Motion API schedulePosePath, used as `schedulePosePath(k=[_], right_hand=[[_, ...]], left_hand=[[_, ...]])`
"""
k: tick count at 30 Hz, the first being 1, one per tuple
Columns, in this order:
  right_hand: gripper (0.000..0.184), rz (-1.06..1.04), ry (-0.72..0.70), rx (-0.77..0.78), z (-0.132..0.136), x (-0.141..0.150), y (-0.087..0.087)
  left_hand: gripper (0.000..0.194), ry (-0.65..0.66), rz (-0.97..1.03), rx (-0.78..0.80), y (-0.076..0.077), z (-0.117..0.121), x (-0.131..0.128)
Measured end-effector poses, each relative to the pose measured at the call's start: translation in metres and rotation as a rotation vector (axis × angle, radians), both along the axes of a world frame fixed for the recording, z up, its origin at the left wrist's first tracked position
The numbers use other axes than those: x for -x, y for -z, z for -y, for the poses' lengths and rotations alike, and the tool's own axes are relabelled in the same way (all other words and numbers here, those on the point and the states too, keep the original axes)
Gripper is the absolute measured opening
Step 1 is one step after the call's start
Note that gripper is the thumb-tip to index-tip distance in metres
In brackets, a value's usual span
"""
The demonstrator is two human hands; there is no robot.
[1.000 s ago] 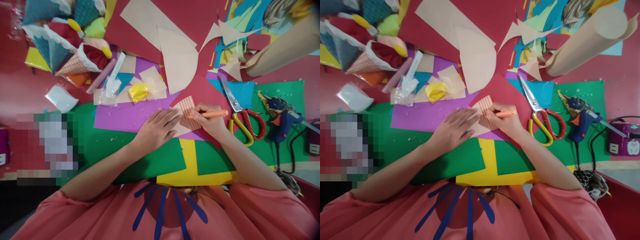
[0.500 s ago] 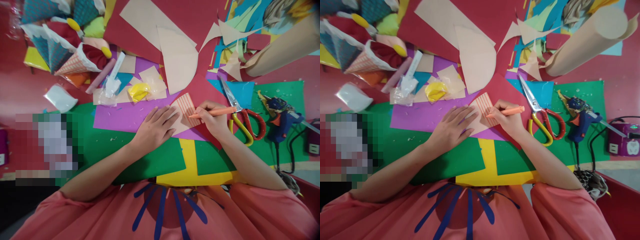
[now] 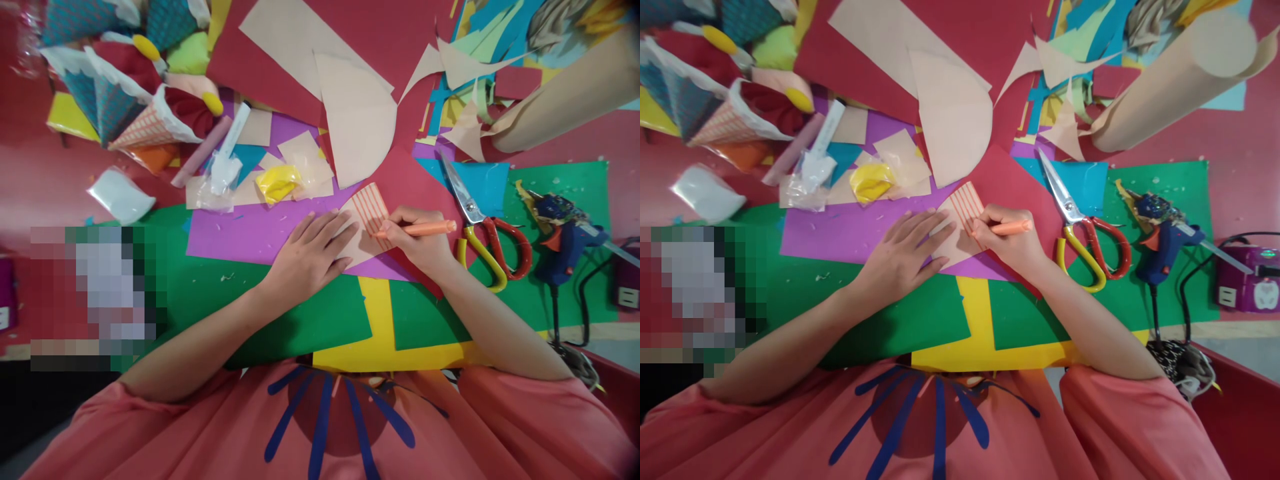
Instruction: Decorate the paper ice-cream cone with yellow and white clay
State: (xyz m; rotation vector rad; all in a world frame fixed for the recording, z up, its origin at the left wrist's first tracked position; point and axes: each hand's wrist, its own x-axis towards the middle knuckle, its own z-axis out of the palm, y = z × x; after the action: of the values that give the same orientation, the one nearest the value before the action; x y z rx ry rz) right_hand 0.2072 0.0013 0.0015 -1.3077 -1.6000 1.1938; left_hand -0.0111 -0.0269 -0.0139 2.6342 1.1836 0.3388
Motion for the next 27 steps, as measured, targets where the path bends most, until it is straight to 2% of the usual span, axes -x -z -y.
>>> schedulePosePath(k=[13, 23, 27], right_hand=[[0.024, 0.02, -0.015, 0.103, 0.0002, 0.0017, -0.0042], [0.029, 0.111, -0.06, 0.067, -0.0001, 0.0004, -0.0007], [0.023, 0.138, -0.092, 0.055, -0.0001, -0.0018, 0.0]], left_hand=[[0.047, -0.003, 0.008, 0.04, -0.0004, -0.0004, 0.0], [0.047, -0.001, 0.01, 0.024, 0.0002, 0.0005, 0.0005], [0.047, 0.0, 0.006, 0.021, 0.0001, 0.0003, 0.0007]])
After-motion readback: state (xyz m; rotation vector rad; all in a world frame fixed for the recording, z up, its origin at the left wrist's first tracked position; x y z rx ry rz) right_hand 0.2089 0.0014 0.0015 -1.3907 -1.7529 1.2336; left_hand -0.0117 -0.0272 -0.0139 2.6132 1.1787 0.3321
